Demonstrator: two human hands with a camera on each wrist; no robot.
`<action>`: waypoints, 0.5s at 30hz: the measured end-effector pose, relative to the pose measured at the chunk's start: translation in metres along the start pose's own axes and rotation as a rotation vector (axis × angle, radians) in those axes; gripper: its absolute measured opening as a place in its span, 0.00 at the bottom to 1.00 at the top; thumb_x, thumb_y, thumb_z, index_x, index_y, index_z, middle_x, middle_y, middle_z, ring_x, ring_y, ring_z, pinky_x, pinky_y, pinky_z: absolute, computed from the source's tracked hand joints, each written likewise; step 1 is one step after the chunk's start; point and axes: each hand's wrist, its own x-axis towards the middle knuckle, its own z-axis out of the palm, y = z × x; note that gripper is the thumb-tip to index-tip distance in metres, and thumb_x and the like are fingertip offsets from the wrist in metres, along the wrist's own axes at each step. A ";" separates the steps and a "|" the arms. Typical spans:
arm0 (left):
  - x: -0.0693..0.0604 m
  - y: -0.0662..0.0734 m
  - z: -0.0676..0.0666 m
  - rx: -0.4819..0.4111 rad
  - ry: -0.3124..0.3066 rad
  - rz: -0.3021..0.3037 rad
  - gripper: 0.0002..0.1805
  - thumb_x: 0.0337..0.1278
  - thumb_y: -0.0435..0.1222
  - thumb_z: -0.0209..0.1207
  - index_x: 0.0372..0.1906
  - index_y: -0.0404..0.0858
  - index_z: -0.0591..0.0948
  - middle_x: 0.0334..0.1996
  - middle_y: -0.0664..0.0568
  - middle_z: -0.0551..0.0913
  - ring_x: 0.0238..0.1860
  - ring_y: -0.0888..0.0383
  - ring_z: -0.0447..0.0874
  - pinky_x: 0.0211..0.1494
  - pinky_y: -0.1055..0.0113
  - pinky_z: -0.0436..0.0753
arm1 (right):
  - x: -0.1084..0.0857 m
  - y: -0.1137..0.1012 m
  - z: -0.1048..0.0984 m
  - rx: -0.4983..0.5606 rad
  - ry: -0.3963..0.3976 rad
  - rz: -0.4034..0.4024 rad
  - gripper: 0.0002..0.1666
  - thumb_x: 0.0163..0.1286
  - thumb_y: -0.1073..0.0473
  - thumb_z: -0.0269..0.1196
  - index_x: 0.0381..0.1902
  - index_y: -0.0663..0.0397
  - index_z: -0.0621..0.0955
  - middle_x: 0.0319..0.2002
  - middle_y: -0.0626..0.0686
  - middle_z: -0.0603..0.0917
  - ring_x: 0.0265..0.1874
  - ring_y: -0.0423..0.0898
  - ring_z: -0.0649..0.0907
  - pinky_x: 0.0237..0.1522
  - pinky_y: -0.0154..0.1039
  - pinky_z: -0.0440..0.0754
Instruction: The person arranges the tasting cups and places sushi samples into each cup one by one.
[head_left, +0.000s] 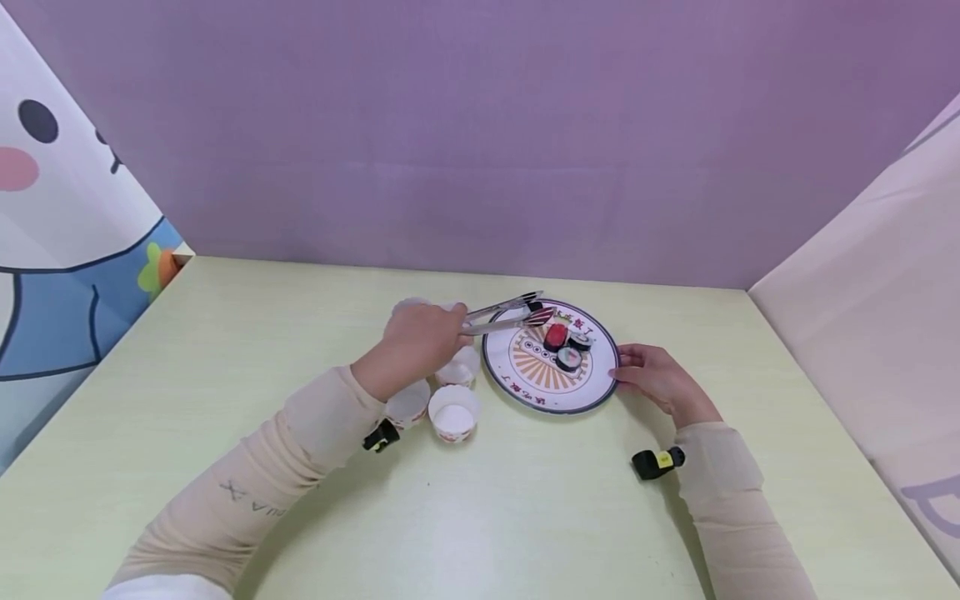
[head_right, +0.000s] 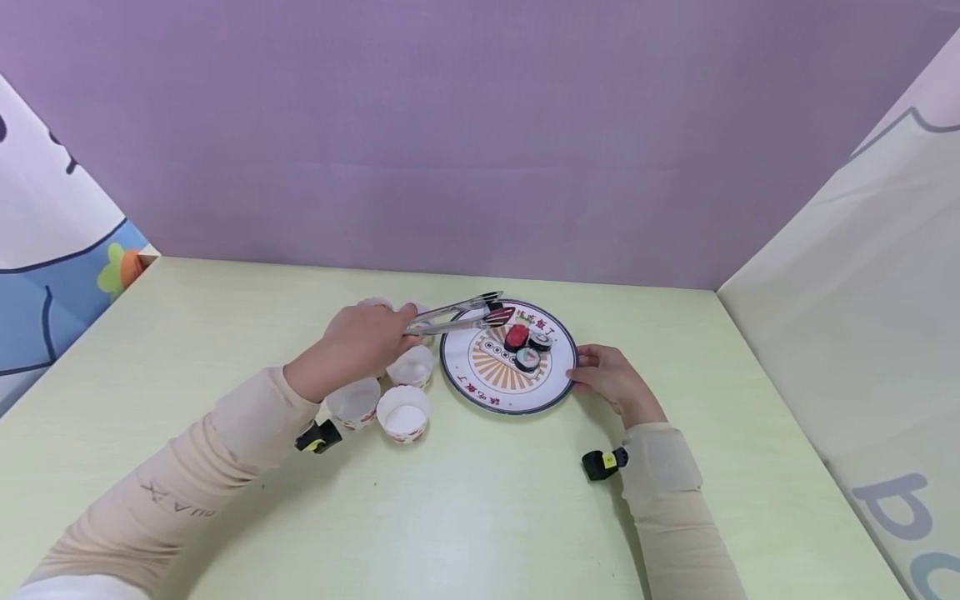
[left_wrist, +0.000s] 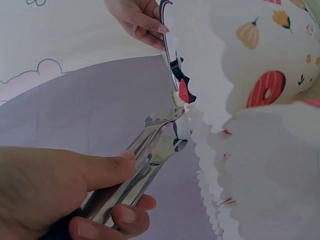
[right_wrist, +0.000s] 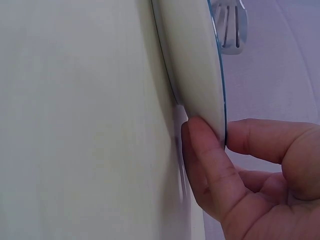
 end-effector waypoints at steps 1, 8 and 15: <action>-0.001 -0.001 0.000 0.001 0.004 0.005 0.22 0.66 0.53 0.48 0.51 0.41 0.72 0.21 0.52 0.76 0.23 0.55 0.74 0.27 0.61 0.73 | 0.000 0.000 0.000 -0.001 0.000 0.001 0.35 0.66 0.72 0.57 0.67 0.74 0.57 0.53 0.63 0.69 0.39 0.42 0.77 0.44 0.32 0.80; -0.006 -0.008 0.000 -0.060 0.020 0.032 0.25 0.66 0.53 0.48 0.56 0.40 0.72 0.25 0.50 0.78 0.28 0.53 0.76 0.28 0.60 0.76 | 0.000 0.002 0.000 -0.015 0.004 -0.004 0.35 0.66 0.71 0.57 0.67 0.74 0.57 0.53 0.63 0.70 0.40 0.42 0.77 0.44 0.32 0.79; -0.014 -0.016 0.002 -0.093 0.049 0.039 0.24 0.67 0.52 0.49 0.56 0.39 0.72 0.39 0.46 0.82 0.39 0.50 0.79 0.27 0.60 0.77 | 0.001 0.005 -0.002 -0.022 0.011 0.002 0.34 0.67 0.71 0.56 0.67 0.73 0.57 0.54 0.63 0.70 0.40 0.43 0.77 0.44 0.32 0.79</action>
